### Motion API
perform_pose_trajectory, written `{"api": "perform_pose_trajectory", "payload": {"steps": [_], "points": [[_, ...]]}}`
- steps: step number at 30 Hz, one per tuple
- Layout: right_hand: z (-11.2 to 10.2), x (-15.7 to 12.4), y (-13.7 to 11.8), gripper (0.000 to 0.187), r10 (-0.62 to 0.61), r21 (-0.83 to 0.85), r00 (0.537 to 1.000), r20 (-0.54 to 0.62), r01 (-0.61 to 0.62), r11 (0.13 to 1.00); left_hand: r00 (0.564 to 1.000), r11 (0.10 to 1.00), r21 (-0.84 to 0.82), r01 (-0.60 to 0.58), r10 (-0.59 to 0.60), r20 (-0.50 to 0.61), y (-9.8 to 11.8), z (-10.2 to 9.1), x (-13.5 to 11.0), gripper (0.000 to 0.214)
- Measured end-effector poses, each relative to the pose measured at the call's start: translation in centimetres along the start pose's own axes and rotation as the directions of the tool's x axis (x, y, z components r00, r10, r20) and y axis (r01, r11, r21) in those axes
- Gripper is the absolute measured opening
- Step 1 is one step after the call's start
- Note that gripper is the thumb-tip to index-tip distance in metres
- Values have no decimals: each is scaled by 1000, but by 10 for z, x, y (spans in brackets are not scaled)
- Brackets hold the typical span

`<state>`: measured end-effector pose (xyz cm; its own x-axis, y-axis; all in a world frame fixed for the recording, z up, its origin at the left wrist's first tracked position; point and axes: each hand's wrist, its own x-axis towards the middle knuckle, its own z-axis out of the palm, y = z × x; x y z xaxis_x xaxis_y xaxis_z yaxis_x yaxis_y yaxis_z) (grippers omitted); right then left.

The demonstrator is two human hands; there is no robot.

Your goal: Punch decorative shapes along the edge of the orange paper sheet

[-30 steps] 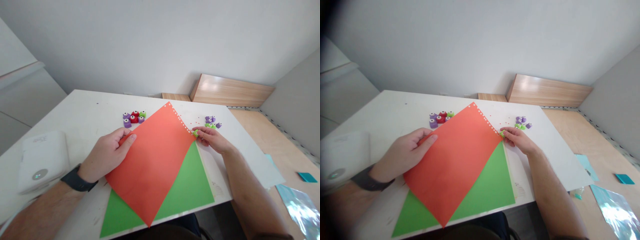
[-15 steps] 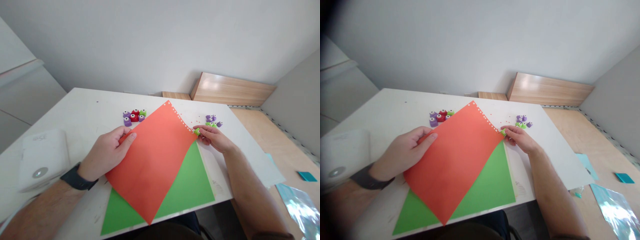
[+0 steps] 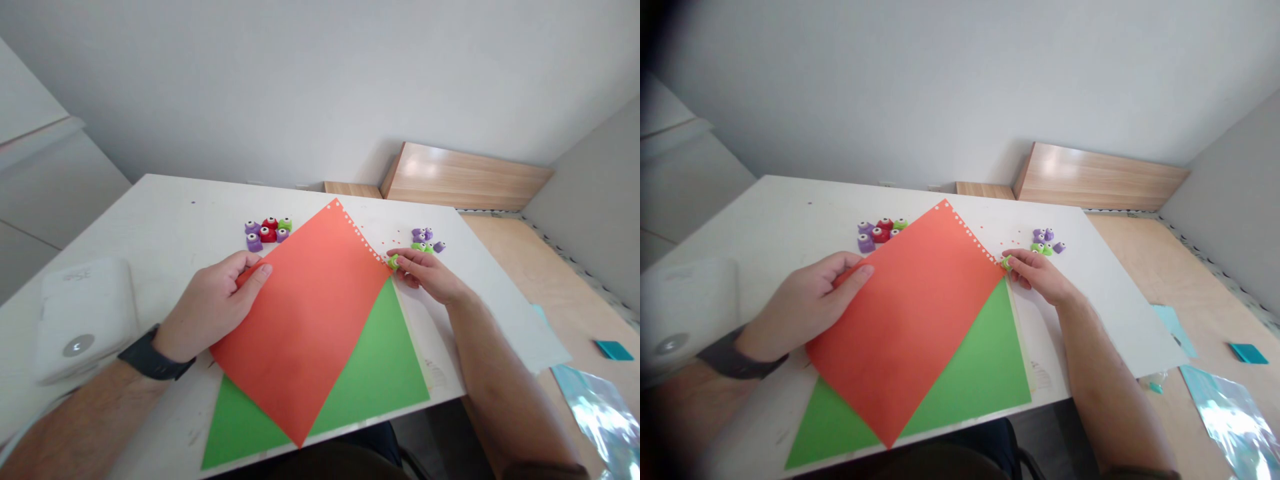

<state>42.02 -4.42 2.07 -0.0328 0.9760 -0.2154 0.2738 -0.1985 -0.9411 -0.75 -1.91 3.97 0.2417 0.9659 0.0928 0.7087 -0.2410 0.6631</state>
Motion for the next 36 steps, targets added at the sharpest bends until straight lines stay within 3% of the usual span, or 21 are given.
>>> {"api": "perform_pose_trajectory", "payload": {"steps": [7,12,20,36], "points": [[2,0,-1,52,-14,-21,999,46,15,1000,1000,1000,-4,10,-11,-11,-4,2,2,32],[-1,1,1,58,-35,-79,998,-43,32,996,1000,1000,4,-13,13,-20,-4,3,2,32],[1,0,-1,58,-20,-68,999,44,23,997,1000,1000,-7,-1,1,-13,-5,3,2,34],[7,-5,-11,60,-16,-126,998,57,23,992,1000,1000,2,4,-4,-20,-6,4,2,33]]}}
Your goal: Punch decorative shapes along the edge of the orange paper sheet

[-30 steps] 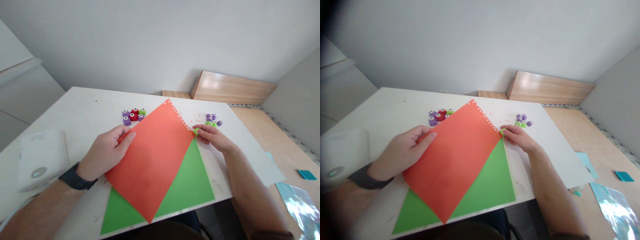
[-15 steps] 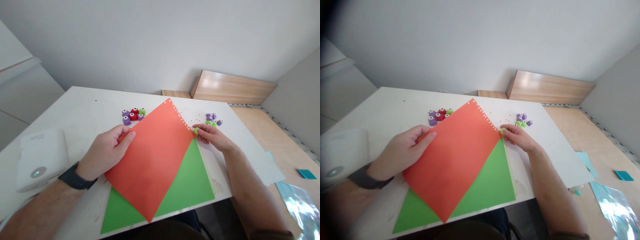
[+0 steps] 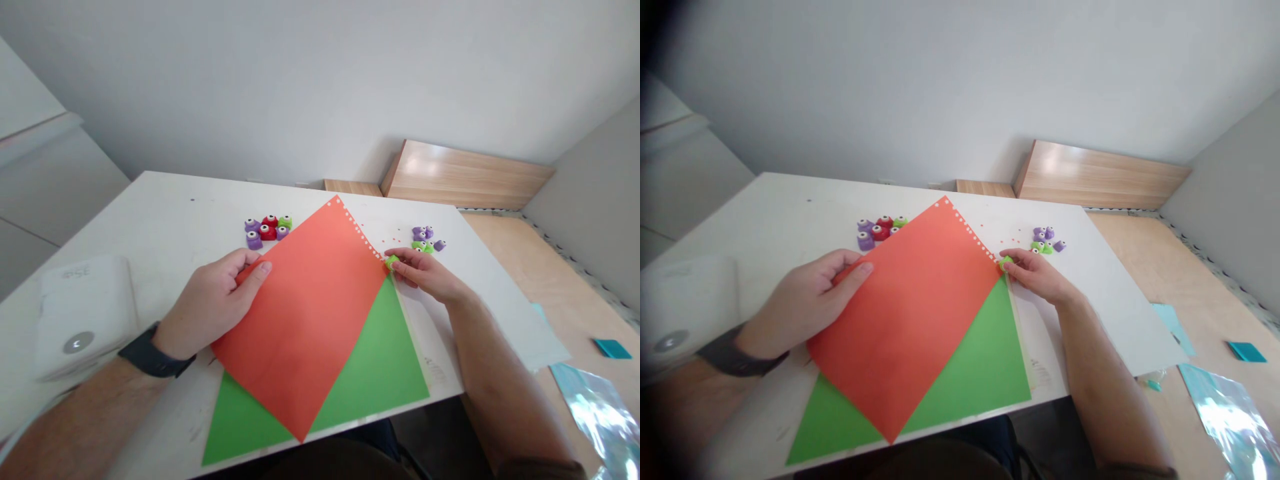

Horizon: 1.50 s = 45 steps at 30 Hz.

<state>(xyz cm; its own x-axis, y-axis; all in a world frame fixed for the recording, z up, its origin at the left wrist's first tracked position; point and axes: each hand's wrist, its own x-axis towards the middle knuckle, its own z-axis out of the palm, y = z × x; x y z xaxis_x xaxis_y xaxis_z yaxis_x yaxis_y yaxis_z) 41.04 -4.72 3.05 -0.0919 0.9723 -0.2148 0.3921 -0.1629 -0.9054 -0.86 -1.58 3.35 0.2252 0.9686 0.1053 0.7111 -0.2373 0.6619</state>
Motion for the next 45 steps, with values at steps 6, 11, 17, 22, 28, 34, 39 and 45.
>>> {"api": "perform_pose_trajectory", "payload": {"steps": [6,11,17,22,28,34,39,45], "points": [[-1,1,2,62,15,10,1000,13,-15,1000,1000,1000,-14,-9,9,-11,0,0,-1,32],[-2,2,6,60,13,27,999,38,-14,1000,1000,1000,-23,-5,5,-14,2,-1,-2,32],[0,1,2,59,6,12,1000,17,-6,1000,1000,1000,-17,6,-6,5,4,-3,-2,34],[2,0,-1,58,0,12,1000,21,0,1000,1000,1000,-17,-3,3,-3,5,-2,-2,34],[1,1,5,57,-7,16,1000,27,6,1000,1000,999,-36,-5,4,-3,6,-3,-3,32],[5,1,1,57,-11,1,999,40,11,1000,1000,999,-46,-8,7,-3,4,-3,-2,31],[5,2,3,59,5,31,1000,8,-5,999,1000,999,-35,1,0,2,4,-3,-2,32],[1,3,5,53,20,65,1000,6,-20,998,1000,999,-43,-5,5,-3,5,-3,-2,33]]}}
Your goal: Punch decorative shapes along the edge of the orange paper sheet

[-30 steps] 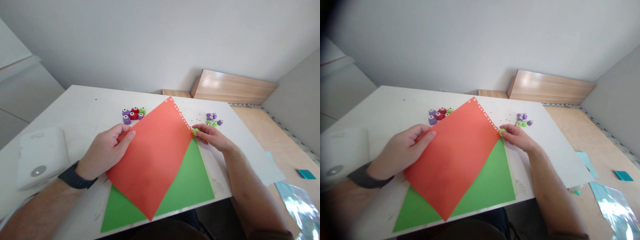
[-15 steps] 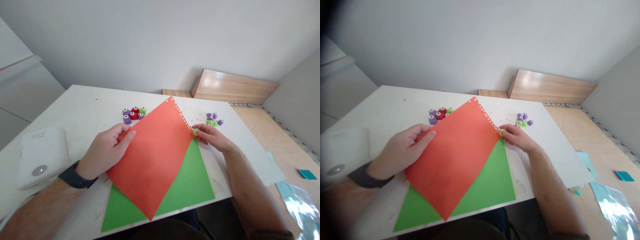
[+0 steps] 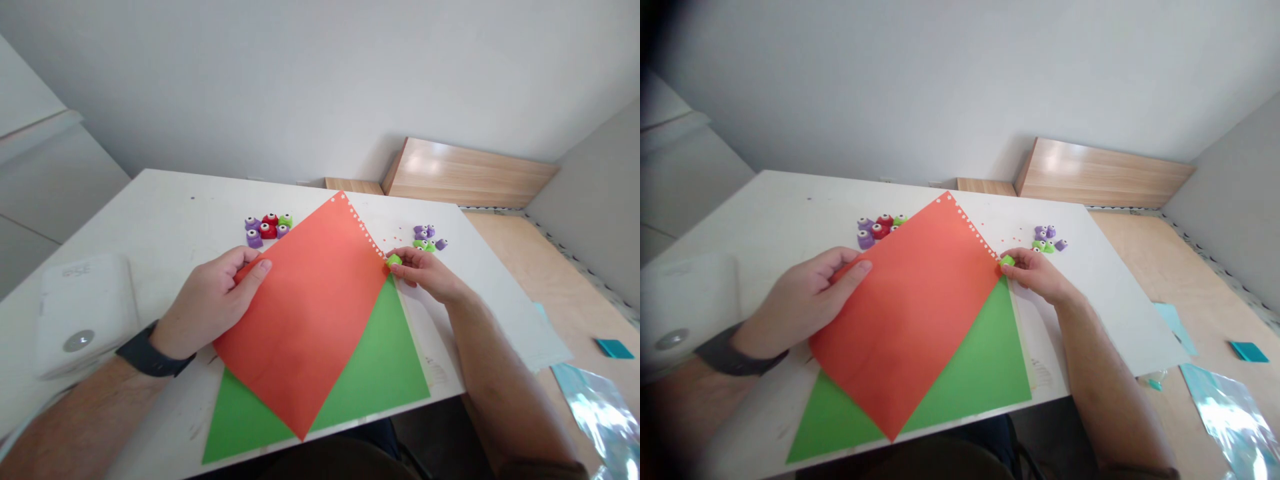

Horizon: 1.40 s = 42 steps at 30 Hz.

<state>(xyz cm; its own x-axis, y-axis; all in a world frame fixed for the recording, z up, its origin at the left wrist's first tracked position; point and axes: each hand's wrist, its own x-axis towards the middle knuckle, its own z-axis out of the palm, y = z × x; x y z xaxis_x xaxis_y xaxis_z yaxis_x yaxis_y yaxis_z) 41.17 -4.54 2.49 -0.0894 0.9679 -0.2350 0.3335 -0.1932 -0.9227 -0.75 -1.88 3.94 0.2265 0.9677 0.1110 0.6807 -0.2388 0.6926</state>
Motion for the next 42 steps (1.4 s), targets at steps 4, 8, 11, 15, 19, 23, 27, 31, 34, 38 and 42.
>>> {"api": "perform_pose_trajectory", "payload": {"steps": [4,8,11,15,19,23,27,31,34,38,42], "points": [[0,-1,-1,49,-10,12,999,53,9,1000,1000,1000,2,6,-6,-7,0,0,0,33],[0,-1,-2,48,-25,6,999,47,24,1000,1000,1000,10,4,-4,-8,0,0,0,31],[0,0,0,50,-21,14,999,36,20,1000,1000,1000,9,-1,2,-14,0,0,-1,30],[1,1,1,51,-20,23,999,32,19,1000,1000,1000,-2,6,-6,-19,1,0,0,32],[5,1,-2,49,-33,38,999,22,32,999,1000,1000,-14,15,-15,-16,1,1,0,32],[8,0,-5,48,-57,44,998,12,56,997,1000,1000,-13,22,-22,-5,1,1,-1,31],[11,0,-6,45,-63,30,998,7,63,998,999,999,-7,33,-33,-1,2,0,-1,33],[15,1,-9,43,-41,5,999,3,41,999,999,999,-2,34,-34,7,2,0,-1,33],[18,3,-10,43,-51,-2,998,-35,51,999,1000,1000,-2,23,-23,4,1,0,-1,32],[20,6,-9,40,-78,5,994,-71,79,997,1000,1000,-1,5,-5,1,0,1,-1,30],[21,9,-7,37,-78,26,992,-98,81,996,1000,1000,4,0,0,-2,1,1,0,32]]}}
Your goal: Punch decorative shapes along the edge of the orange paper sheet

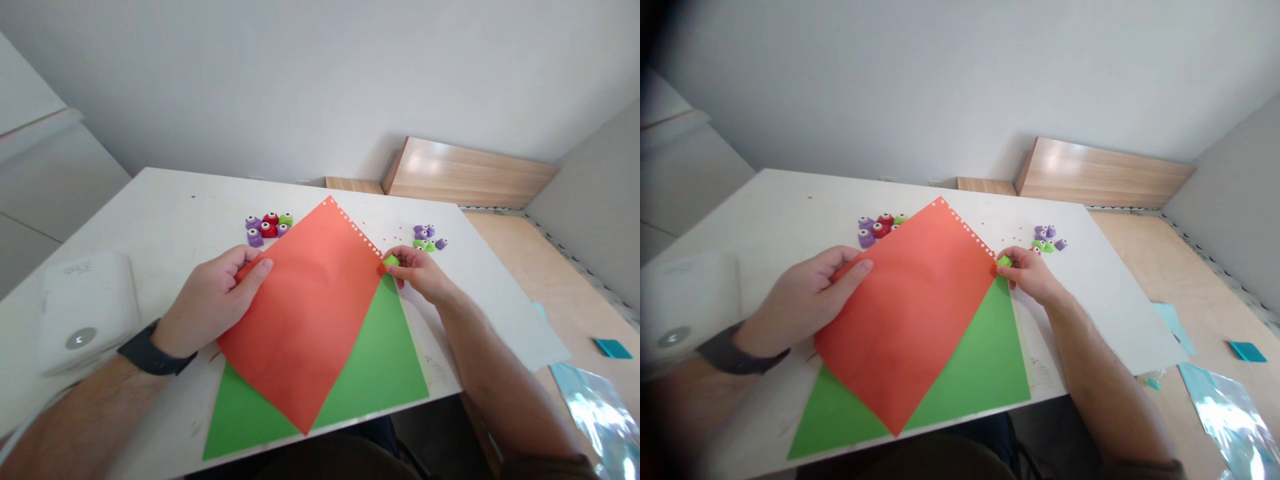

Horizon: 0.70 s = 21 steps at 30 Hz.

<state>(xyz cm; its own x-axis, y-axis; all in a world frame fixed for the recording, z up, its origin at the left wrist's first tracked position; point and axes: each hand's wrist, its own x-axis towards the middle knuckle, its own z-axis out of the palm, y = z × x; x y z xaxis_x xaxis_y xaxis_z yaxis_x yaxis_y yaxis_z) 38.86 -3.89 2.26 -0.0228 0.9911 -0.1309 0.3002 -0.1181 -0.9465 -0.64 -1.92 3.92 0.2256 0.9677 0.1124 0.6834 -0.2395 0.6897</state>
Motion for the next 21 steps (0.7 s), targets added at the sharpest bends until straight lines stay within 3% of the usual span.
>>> {"api": "perform_pose_trajectory", "payload": {"steps": [5,11,21], "points": [[1,4,5,38,29,31,998,-61,-27,999,1000,1000,-7,11,-11,8,1,-1,0,33],[-6,1,5,38,29,74,999,-25,-27,997,1000,1000,-25,6,-5,9,-1,-1,-1,32],[-16,2,12,38,61,144,996,-59,-52,988,1000,1000,-10,8,-8,5,0,-2,-1,30]]}}
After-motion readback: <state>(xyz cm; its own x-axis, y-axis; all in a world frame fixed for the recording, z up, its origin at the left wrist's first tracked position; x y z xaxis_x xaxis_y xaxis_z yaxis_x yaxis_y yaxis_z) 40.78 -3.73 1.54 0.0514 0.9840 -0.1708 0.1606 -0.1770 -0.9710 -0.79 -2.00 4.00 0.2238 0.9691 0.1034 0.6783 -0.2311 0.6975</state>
